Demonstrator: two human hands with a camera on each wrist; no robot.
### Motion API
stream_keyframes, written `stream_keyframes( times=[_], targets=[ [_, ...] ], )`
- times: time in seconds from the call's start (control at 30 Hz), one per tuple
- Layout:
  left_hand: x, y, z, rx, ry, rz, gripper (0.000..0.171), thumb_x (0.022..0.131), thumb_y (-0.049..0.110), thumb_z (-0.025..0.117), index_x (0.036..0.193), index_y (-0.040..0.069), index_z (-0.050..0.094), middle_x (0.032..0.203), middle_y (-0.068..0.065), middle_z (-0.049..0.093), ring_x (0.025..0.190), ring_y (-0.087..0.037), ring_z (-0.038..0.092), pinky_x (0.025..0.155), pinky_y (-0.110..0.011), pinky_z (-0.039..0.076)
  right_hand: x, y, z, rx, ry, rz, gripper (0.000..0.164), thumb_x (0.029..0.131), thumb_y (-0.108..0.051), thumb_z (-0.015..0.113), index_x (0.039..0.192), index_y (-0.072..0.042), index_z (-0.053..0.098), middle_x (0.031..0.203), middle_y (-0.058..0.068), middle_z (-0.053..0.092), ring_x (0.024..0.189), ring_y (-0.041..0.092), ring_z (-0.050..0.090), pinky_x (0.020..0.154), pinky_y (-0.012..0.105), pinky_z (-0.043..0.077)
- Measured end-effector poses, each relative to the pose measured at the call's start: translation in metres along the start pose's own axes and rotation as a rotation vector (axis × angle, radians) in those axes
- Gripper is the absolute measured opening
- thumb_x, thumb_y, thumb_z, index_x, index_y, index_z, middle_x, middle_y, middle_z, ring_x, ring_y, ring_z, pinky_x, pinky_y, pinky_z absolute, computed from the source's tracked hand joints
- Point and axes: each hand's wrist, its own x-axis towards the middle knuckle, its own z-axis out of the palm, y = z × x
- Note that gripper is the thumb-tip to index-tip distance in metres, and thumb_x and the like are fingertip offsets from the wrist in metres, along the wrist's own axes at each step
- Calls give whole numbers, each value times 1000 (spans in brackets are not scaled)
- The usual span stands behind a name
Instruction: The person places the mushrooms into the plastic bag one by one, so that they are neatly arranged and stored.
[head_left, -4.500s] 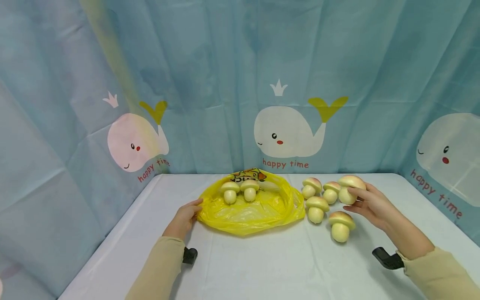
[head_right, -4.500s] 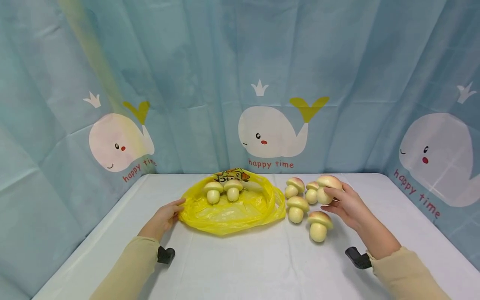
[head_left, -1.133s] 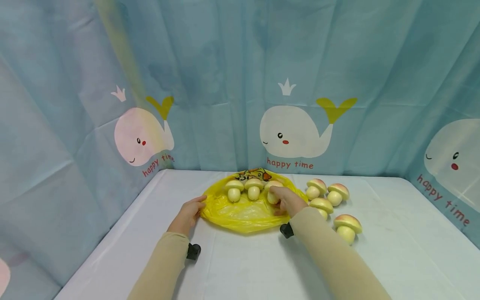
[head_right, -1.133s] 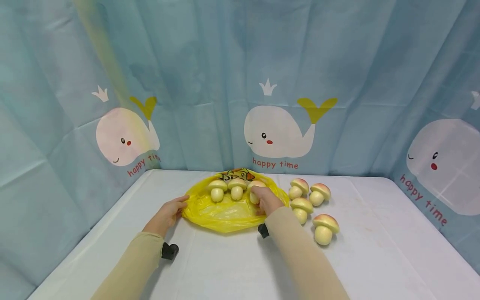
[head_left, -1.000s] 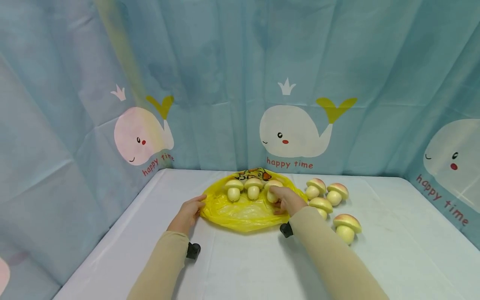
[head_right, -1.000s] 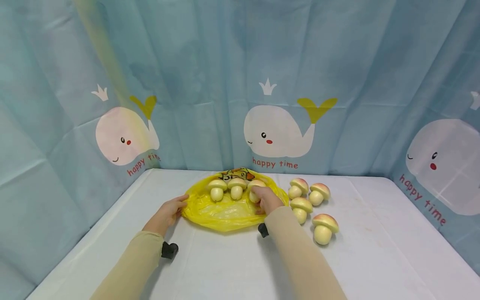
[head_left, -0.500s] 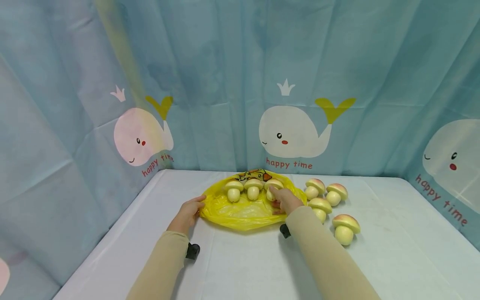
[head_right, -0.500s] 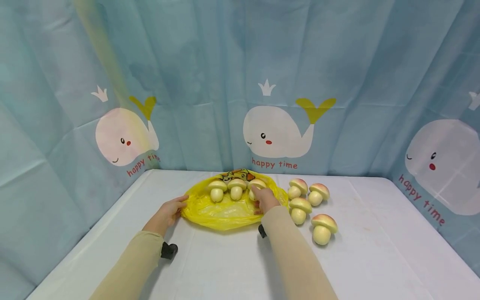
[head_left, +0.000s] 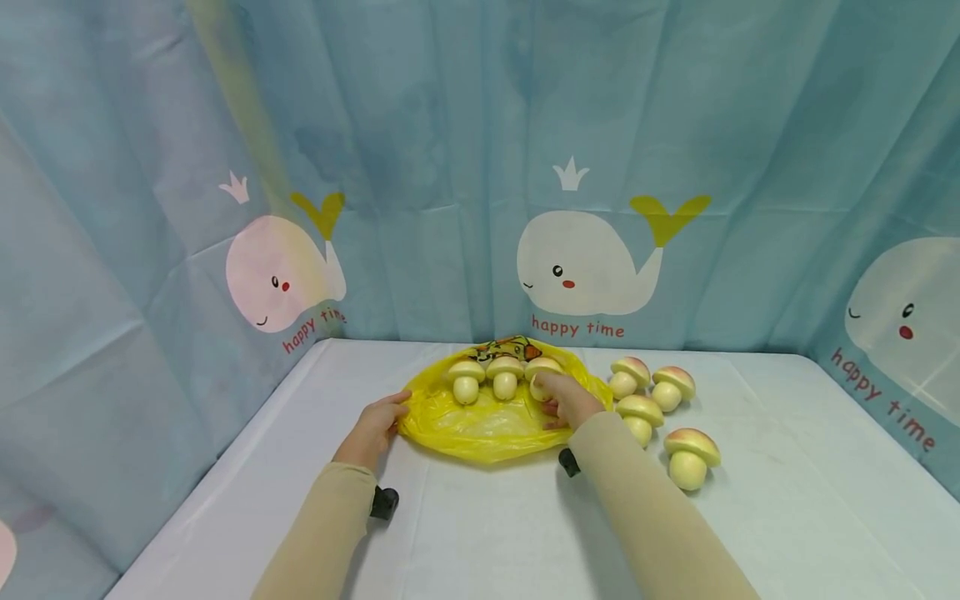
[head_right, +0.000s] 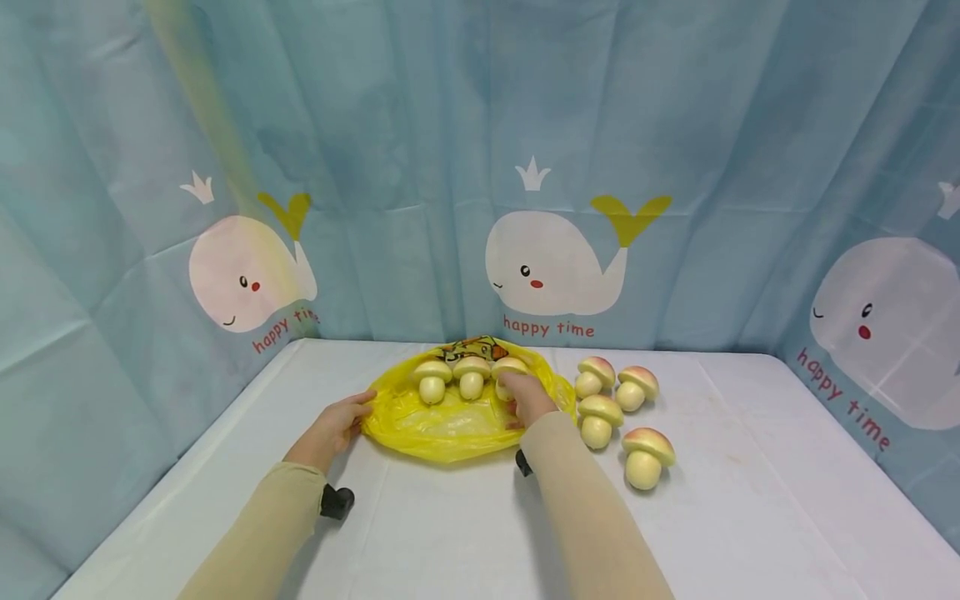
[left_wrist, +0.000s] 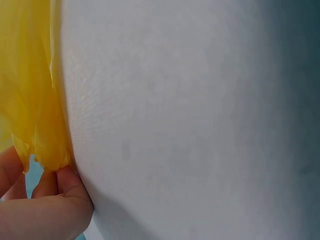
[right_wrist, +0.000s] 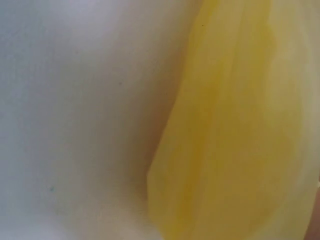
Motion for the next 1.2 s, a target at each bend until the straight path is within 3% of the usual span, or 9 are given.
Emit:
stream_keyframes(
  times=[0.23, 0.5, 0.87, 0.93, 1.2],
  targets=[
    [2, 0, -1, -4, -5, 6, 45, 99, -1, 43, 144, 1, 44, 154, -18, 31, 124, -27, 38, 97, -30, 34, -1, 0, 1, -18, 22, -1, 48, 98, -22, 56, 135, 5, 40, 111, 21, 42, 95, 30, 42, 92, 53, 48],
    [2, 2, 0, 7, -10, 14, 45, 99, 0, 44, 144, 1, 44, 154, -19, 32, 119, -25, 39, 89, -25, 35, -6, 3, -1, -30, 4, -23, 50, 100, -24, 55, 137, 4, 37, 101, 16, 40, 91, 28, 42, 90, 52, 49],
    [-3, 2, -4, 7, -19, 15, 45, 99, 0, 45, 145, 1, 43, 154, -19, 30, 116, -24, 39, 85, -24, 37, -3, 1, 2, -53, 6, -15, 53, 96, -18, 59, 140, 1, 37, 125, 25, 43, 98, 31, 43, 92, 50, 48],
    [-4, 1, -4, 3, -22, 17, 45, 99, 0, 45, 144, 1, 43, 154, -19, 30, 111, -22, 41, 82, -22, 37, -5, -1, 2, -65, 20, -9, 52, 96, -17, 58, 139, 3, 38, 124, 25, 44, 96, 30, 45, 92, 49, 48],
    [-1, 0, -4, 0, -24, 21, 45, 98, -1, 46, 143, 0, 44, 153, -19, 32, 105, -19, 43, 79, -20, 37, -22, -8, -8, -111, -4, -22, 58, 96, -14, 57, 144, 7, 31, 138, 34, 37, 114, 41, 50, 94, 45, 49]
  ],
)
